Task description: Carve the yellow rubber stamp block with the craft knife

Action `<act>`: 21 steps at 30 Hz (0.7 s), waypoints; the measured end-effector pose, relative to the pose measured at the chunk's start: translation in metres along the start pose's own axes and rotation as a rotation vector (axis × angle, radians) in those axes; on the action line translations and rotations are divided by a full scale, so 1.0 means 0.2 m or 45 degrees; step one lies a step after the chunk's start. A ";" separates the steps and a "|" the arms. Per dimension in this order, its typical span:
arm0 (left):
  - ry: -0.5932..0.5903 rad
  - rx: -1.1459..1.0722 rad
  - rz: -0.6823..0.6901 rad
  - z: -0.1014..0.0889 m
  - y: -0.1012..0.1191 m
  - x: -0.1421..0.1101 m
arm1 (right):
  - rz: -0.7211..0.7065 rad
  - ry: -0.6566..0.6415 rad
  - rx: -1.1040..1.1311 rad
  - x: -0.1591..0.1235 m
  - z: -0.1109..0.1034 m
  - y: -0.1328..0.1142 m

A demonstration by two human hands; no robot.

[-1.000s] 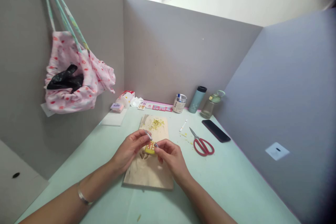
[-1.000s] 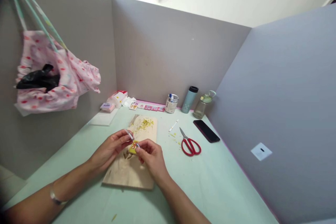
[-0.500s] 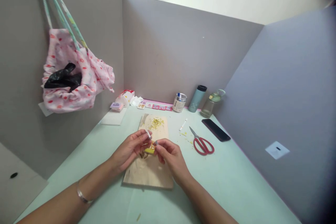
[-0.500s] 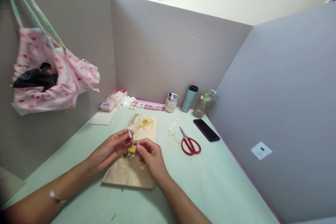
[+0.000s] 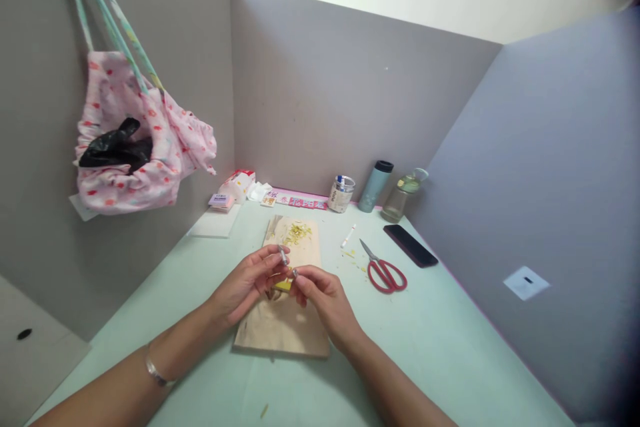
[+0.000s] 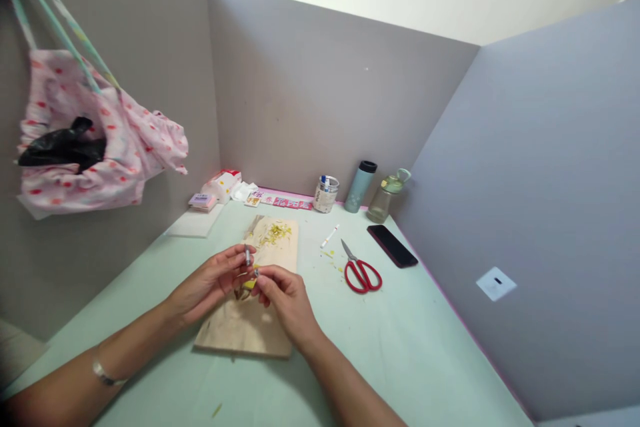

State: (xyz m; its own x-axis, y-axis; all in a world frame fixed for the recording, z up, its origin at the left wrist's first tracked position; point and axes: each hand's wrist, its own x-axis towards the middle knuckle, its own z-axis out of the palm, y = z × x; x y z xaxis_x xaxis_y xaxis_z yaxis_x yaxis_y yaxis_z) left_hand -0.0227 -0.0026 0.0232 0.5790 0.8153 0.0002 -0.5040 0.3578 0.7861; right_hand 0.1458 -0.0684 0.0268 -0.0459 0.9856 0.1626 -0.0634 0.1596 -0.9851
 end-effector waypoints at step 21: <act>-0.058 0.370 0.122 0.03 -0.03 -0.03 | 0.107 0.052 -0.064 0.00 0.00 -0.01</act>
State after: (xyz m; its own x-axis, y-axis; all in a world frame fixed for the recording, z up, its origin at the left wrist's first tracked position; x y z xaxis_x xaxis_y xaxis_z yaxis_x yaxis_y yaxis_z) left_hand -0.0185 -0.0126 0.0216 0.5689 0.8156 0.1055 -0.3571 0.1295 0.9250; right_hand 0.1466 -0.0678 0.0283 -0.0080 0.9969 0.0779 -0.0108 0.0779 -0.9969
